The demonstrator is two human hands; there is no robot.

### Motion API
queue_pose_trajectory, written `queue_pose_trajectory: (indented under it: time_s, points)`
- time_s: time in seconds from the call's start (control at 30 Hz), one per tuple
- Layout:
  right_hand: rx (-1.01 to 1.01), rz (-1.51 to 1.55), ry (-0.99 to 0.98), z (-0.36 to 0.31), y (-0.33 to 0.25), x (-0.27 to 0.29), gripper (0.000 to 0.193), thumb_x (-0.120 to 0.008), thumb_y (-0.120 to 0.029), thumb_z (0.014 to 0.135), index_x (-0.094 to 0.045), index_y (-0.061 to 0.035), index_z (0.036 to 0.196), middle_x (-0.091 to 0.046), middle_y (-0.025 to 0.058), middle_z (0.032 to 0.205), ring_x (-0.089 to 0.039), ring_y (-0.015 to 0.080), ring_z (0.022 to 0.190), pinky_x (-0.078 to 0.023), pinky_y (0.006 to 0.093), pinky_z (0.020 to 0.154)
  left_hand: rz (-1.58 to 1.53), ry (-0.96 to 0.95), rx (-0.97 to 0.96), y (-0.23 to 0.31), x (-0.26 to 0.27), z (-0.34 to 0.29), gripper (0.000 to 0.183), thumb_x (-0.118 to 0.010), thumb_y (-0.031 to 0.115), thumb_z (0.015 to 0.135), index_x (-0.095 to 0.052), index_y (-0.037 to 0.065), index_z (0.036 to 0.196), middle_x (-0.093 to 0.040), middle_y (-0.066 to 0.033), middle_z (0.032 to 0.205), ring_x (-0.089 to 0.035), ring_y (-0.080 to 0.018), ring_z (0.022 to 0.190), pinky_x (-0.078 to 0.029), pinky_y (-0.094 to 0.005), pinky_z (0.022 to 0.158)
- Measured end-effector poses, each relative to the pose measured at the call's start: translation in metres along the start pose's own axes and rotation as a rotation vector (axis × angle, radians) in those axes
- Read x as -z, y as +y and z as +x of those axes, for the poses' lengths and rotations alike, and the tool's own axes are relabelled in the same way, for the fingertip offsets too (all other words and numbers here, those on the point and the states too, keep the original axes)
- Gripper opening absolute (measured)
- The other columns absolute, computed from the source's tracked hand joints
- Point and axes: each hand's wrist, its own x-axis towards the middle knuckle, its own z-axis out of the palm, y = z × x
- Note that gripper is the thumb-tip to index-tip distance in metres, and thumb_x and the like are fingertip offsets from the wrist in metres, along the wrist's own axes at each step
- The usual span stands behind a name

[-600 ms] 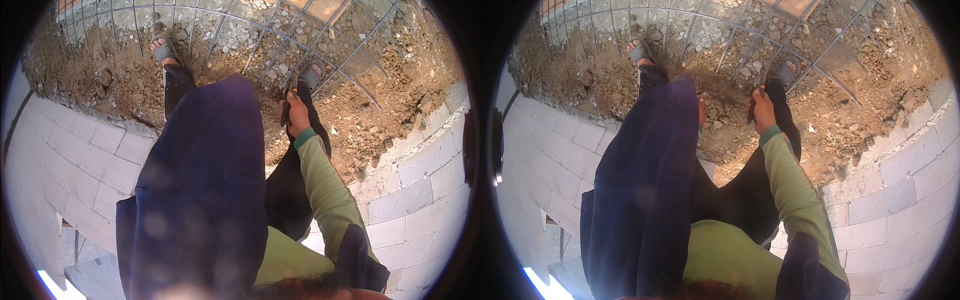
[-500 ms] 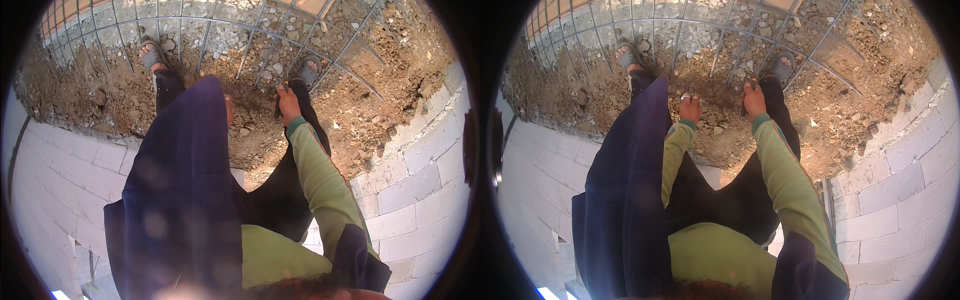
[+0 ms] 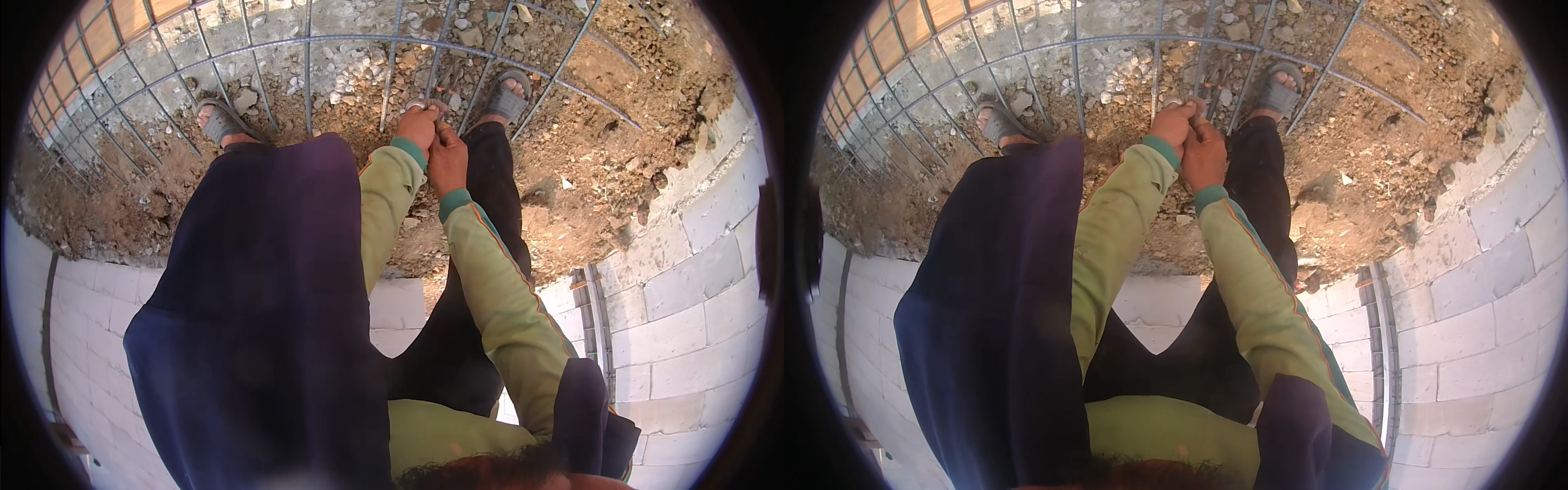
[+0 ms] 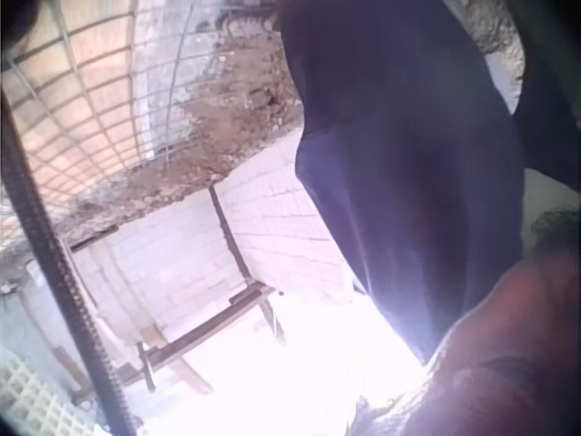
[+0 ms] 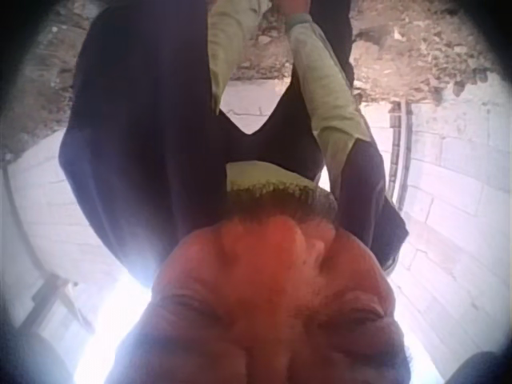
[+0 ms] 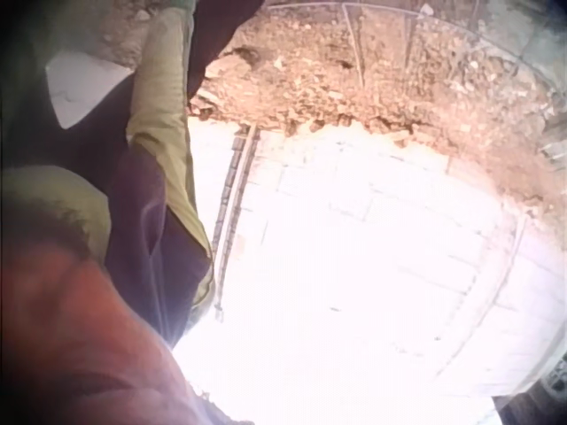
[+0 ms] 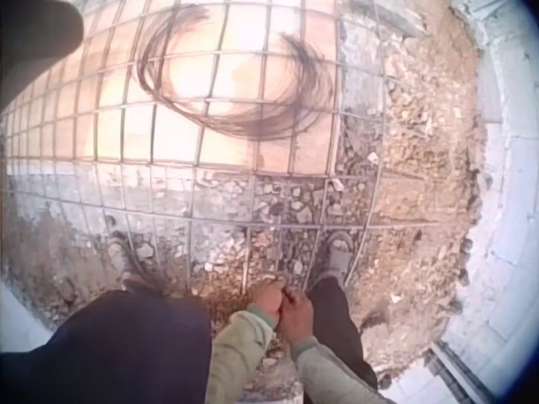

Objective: The person uses pliers to twist and cut wire, securing a metal reinforcement mesh to vertical rebar at various points around a construction area.

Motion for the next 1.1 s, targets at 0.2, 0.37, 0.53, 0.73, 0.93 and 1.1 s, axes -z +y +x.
queue_pose_trajectory:
  time_s: [0.2, 0.37, 0.53, 0.73, 0.93, 1.1]
  points:
    - [-0.105, 0.122, 0.191, 0.031, -0.018, 0.048, 0.017, -0.059, -0.013, 0.097, -0.067, 0.0007, 0.103, -0.061, 0.0037, 0.074, -0.058, 0.0111, 0.065, -0.044, 0.0289, 0.057, 0.005, 0.026, -0.288, -0.025, -0.037, 0.013, 0.045, -0.065, 0.028, 0.097, -0.058, 0.001, 0.132, -0.066, -0.0116, 0.110, -0.063, -0.0219, 0.093, -0.049, -0.0383, 0.079]
    - [-0.110, 0.202, 0.185, 0.040, -0.048, 0.070, 0.013, -0.054, -0.010, 0.100, -0.065, -0.0032, 0.103, -0.052, -0.0036, 0.070, -0.044, 0.0045, 0.057, -0.035, 0.0226, 0.050, 0.514, 0.580, -0.522, -0.035, 0.034, 0.084, 0.043, -0.067, 0.028, 0.096, -0.061, -0.001, 0.128, -0.068, -0.0159, 0.115, -0.066, -0.0275, 0.097, -0.051, -0.0415, 0.080]
    - [0.396, -0.315, 0.317, 0.101, -0.055, 0.102, 0.019, -0.059, -0.013, 0.094, -0.070, 0.0009, 0.100, -0.071, 0.0064, 0.084, -0.063, 0.0150, 0.070, -0.051, 0.0318, 0.064, 0.881, 0.395, -0.578, -0.022, 0.023, 0.098, 0.045, -0.064, 0.028, 0.097, -0.058, -0.002, 0.130, -0.068, -0.0219, 0.113, -0.067, -0.0345, 0.096, -0.052, -0.0455, 0.080]
    - [0.508, -1.219, 0.158, 0.213, -0.065, 0.101, 0.016, -0.061, -0.012, 0.094, -0.069, -0.0006, 0.104, -0.070, 0.0062, 0.088, -0.067, 0.0151, 0.079, -0.053, 0.0312, 0.068, 0.666, 0.185, -0.419, 0.001, 0.009, 0.147, 0.047, -0.066, 0.031, 0.095, -0.058, -0.003, 0.127, -0.058, -0.0282, 0.123, -0.060, -0.0438, 0.109, -0.050, -0.0519, 0.087]
    - [0.695, -1.385, -0.125, 0.263, -0.082, 0.076, 0.032, -0.060, -0.036, 0.087, -0.071, -0.0067, 0.090, -0.066, 0.0242, 0.077, -0.069, 0.0419, 0.078, -0.054, 0.0541, 0.075, 0.468, 0.338, -0.411, 0.005, -0.006, 0.186, 0.054, -0.062, 0.034, 0.097, -0.056, -0.004, 0.135, -0.066, -0.0249, 0.122, -0.063, -0.0320, 0.111, -0.045, -0.0431, 0.099]
    - [0.544, -1.458, 0.085, 0.255, -0.099, 0.087, 0.029, -0.057, -0.033, 0.090, -0.067, -0.0064, 0.089, -0.067, 0.0229, 0.076, -0.068, 0.0420, 0.075, -0.054, 0.0544, 0.070, 0.243, 0.341, -0.315, 0.009, -0.008, 0.172, 0.055, -0.059, 0.030, 0.099, -0.050, -0.007, 0.139, -0.062, -0.0233, 0.129, -0.059, -0.0360, 0.116, -0.044, -0.0441, 0.100]
